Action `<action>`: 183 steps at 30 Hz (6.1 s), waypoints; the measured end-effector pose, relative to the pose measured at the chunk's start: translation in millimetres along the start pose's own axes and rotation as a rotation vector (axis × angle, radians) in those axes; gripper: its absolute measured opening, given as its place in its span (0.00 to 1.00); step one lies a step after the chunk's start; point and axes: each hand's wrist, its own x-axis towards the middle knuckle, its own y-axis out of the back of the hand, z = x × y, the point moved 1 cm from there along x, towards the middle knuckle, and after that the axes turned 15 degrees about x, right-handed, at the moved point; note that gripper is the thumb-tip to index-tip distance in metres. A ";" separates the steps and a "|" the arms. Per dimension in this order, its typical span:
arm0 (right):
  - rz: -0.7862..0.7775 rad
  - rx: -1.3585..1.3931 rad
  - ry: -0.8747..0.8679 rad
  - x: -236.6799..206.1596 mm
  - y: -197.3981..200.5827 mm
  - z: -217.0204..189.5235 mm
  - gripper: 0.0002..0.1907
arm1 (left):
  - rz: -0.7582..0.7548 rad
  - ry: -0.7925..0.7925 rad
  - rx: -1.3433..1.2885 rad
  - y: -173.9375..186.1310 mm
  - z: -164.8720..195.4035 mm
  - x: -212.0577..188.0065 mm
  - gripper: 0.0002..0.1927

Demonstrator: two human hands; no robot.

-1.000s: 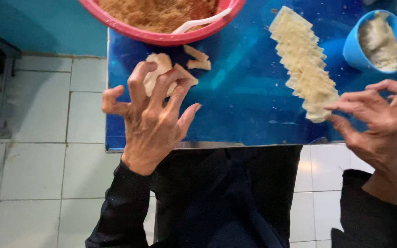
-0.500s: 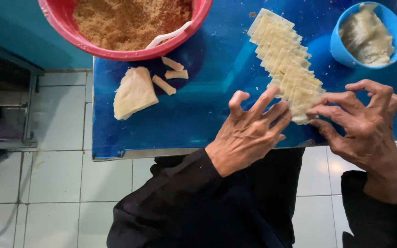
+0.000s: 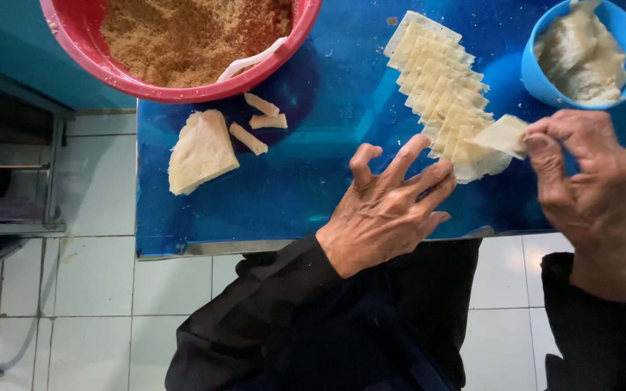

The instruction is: The person folds thin square dough wrappers one at a time into cone shapes, spoons a brown sugar filling from a red bowl into each wrapper using a spoon, and presses the pastry closed, setting finished filled pastries aside on the blue work table.

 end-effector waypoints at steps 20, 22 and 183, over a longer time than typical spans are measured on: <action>-0.030 -0.403 0.522 53.7 -79.6 -113.4 0.03 | 0.153 0.338 0.113 55.5 -54.7 -38.3 0.28; -0.075 -0.336 0.527 46.6 -90.7 -126.7 0.05 | 0.170 0.284 0.164 57.2 -67.3 -43.9 0.16; -0.160 -0.516 0.628 133.5 -76.2 -147.0 0.13 | 0.098 0.222 0.007 65.1 -74.9 -56.0 0.08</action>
